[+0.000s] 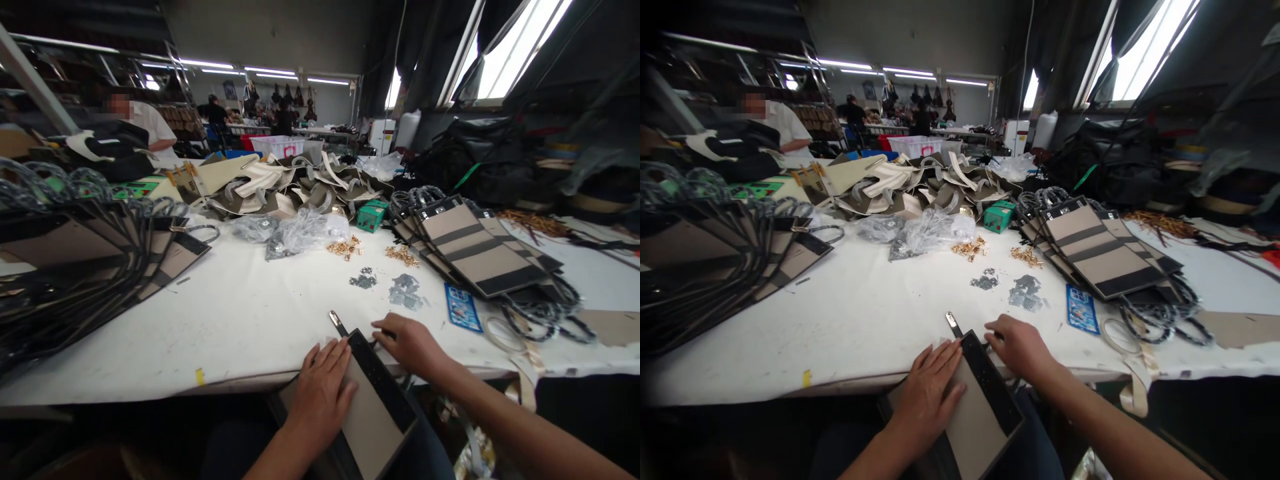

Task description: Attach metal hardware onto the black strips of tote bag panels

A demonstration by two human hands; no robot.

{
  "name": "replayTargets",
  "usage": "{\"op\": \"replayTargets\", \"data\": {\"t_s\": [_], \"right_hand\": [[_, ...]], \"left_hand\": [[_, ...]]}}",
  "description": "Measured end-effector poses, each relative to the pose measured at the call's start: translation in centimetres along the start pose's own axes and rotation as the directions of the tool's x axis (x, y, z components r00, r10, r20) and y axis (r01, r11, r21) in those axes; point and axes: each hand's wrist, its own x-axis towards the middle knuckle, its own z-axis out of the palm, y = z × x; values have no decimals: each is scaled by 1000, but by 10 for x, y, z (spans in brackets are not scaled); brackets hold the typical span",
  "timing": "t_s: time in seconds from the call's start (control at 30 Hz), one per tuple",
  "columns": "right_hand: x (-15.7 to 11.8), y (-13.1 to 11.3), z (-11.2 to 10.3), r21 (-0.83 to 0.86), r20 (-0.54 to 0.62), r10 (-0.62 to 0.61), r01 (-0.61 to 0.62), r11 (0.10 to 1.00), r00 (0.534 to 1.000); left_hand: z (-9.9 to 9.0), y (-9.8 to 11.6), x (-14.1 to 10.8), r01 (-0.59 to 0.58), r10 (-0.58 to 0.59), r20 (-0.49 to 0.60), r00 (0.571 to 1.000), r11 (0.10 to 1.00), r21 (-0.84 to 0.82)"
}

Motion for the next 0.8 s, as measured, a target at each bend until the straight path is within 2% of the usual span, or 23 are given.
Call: {"op": "replayTargets", "data": {"t_s": [0.13,0.27,0.5,0.63,0.8], "right_hand": [[26,59,-32,-119,-87,281,-290,950,956],[45,102,-42,-174,-90,413,-423,889,906],[56,116,-21,-209,-49,466,-465,860,884],[62,124,-19,-216,-25,462,-456,864,887],[71,129,-21,-188,15,440,-430,883,898]], "left_hand": [[-1,-3,0,10,-10,-4,1000,998,-56],[2,-5,-1,-12,9,-44,999,997,-73],[4,-2,-1,43,-49,-41,998,990,-134],[3,-1,0,74,-81,-35,996,982,-176],[7,0,3,99,-124,-97,988,969,-228]]}}
